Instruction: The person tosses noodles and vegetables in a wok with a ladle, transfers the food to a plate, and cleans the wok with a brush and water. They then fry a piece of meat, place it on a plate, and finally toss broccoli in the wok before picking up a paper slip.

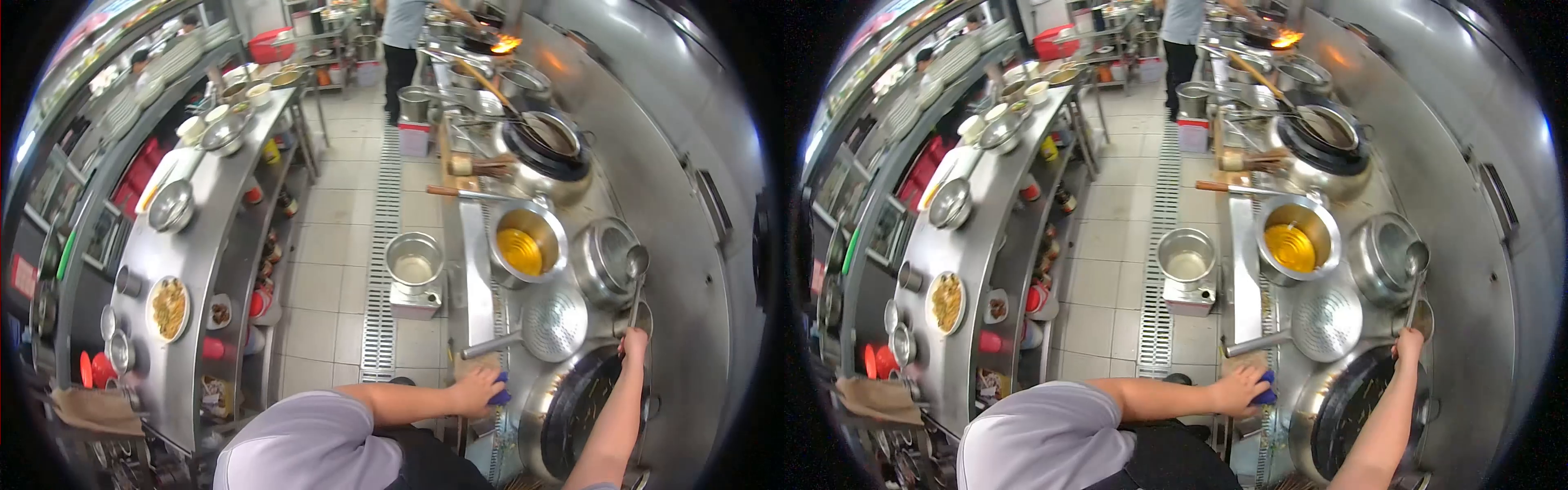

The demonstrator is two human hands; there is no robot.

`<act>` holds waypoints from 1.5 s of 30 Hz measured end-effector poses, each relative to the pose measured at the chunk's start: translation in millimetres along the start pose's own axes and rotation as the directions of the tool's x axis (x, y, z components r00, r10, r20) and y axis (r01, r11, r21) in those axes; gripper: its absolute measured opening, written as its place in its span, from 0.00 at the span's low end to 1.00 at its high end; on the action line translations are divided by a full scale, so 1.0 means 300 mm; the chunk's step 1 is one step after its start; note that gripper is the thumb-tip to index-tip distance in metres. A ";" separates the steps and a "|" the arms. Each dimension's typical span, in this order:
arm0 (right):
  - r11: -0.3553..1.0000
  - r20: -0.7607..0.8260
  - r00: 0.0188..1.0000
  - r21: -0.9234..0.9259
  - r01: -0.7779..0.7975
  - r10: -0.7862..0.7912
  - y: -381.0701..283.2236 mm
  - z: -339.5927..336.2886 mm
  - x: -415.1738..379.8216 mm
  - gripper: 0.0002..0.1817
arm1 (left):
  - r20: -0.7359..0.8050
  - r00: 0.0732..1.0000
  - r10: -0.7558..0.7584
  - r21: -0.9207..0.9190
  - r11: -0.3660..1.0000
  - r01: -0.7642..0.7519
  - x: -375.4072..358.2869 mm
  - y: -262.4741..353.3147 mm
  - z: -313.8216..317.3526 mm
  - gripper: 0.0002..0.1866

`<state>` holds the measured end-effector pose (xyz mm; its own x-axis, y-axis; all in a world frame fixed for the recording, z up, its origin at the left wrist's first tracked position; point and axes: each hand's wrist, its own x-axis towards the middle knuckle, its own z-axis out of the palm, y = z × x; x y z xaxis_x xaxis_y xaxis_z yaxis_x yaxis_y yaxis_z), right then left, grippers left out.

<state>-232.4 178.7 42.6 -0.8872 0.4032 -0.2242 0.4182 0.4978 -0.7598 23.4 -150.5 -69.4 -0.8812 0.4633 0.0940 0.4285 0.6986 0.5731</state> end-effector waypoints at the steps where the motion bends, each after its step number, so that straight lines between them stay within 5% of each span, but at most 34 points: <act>1: 1.000 0.022 1.000 -0.003 0.014 -0.014 -0.011 0.033 0.015 0.06 | -0.013 1.000 -0.022 0.005 1.000 0.022 -0.024 -0.010 -0.018 0.29; 3: 0.802 0.224 0.935 0.482 -0.352 0.276 -0.041 0.070 0.031 0.05 | -0.222 0.958 0.180 -0.109 0.972 -0.207 -0.094 -0.036 -0.053 0.24; 4: 0.807 0.234 0.935 0.476 -0.349 0.267 -0.061 0.069 0.045 0.05 | -0.230 0.958 0.169 -0.104 0.975 -0.197 -0.132 -0.060 -0.078 0.24; 6: 0.388 0.496 0.850 0.759 -0.524 0.178 -0.082 0.037 0.075 0.07 | -0.182 0.975 0.126 -0.212 0.963 -0.164 -0.251 -0.109 -0.131 0.21; 7: 0.390 0.503 0.863 0.786 -0.480 0.046 -0.077 0.011 0.080 0.11 | -0.157 0.985 0.076 -0.168 0.981 -0.102 -0.315 -0.145 -0.130 0.20; 10: 0.307 0.481 0.877 0.836 -0.454 -0.012 -0.122 -0.055 0.002 0.14 | 0.023 0.991 -0.135 -0.101 0.985 0.136 -0.511 -0.291 -0.089 0.16; 14: 0.262 0.503 0.862 0.842 -0.471 -0.068 -0.073 -0.196 -0.076 0.19 | 0.369 0.809 -0.458 0.136 0.888 0.440 -0.660 -0.332 -0.108 0.17; 17: 0.199 0.525 0.840 0.846 -0.495 -0.138 -0.043 -0.297 -0.257 0.19 | 0.374 0.777 -0.507 0.136 0.858 0.494 -0.675 -0.277 -0.020 0.16; 20: 0.148 0.511 0.845 0.858 -0.491 -0.156 -0.013 -0.382 -0.479 0.18 | 0.414 0.853 -0.318 0.052 0.944 0.327 -0.585 -0.133 0.105 0.15; 24: 0.164 0.444 0.891 0.890 -0.426 -0.097 0.067 -0.510 -0.759 0.19 | 0.613 0.775 0.153 -0.096 0.988 -0.119 -0.436 0.044 0.458 0.17; 25: 0.161 0.417 0.906 0.901 -0.402 -0.075 0.095 -0.538 -0.833 0.19 | 0.623 0.760 0.186 -0.115 0.983 -0.146 -0.408 0.101 0.521 0.17; 27: 0.191 0.451 0.890 0.882 -0.431 -0.071 0.148 -0.581 -0.972 0.21 | 0.818 0.531 0.222 -0.063 0.952 -0.300 -0.368 0.190 0.629 0.18; 30: 0.338 0.390 0.916 0.854 -0.396 0.090 0.244 -0.634 -1.109 0.20 | 0.795 0.528 0.298 -0.079 0.914 -0.397 -0.379 0.217 0.658 0.21; 31: 0.412 0.363 0.920 0.823 -0.390 0.146 0.276 -0.649 -1.145 0.19 | 0.893 0.412 0.180 -0.014 0.927 -0.374 -0.391 0.197 0.736 0.28; 32: 0.482 0.334 0.922 0.786 -0.388 0.197 0.300 -0.657 -1.175 0.18 | 0.897 0.391 0.207 -0.037 0.916 -0.400 -0.412 0.172 0.799 0.28; 34: 0.644 0.210 0.921 0.663 -0.382 0.329 0.307 -0.642 -1.233 0.15 | 0.864 0.441 0.242 -0.011 0.885 -0.465 -0.452 0.121 0.874 0.33; 40: 0.869 0.085 0.939 0.358 -0.342 0.334 0.451 -0.640 -1.295 0.18 | 0.862 0.435 0.261 -0.028 0.881 -0.472 -0.423 0.118 0.871 0.32; 42: 0.963 -0.061 0.963 0.079 -0.256 0.261 0.450 -0.633 -1.293 0.24 | 0.861 0.437 0.260 -0.032 0.885 -0.465 -0.404 0.081 0.838 0.31; 44: 0.969 -0.141 0.966 -0.089 -0.229 0.215 0.472 -0.634 -1.280 0.29 | 0.840 0.542 0.022 0.012 0.998 -0.059 -0.405 0.034 0.836 0.27; 45: 0.979 -0.208 0.970 -0.129 -0.155 0.126 0.508 -0.648 -1.256 0.29 | 0.827 0.561 -0.015 0.015 1.000 0.004 -0.389 0.027 0.719 0.25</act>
<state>203.6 252.0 130.0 -0.7674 0.6133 -0.1867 0.5723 0.5241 -0.6307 172.8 -81.2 -251.4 -0.3356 0.7011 -0.6292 0.4278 0.7085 0.5613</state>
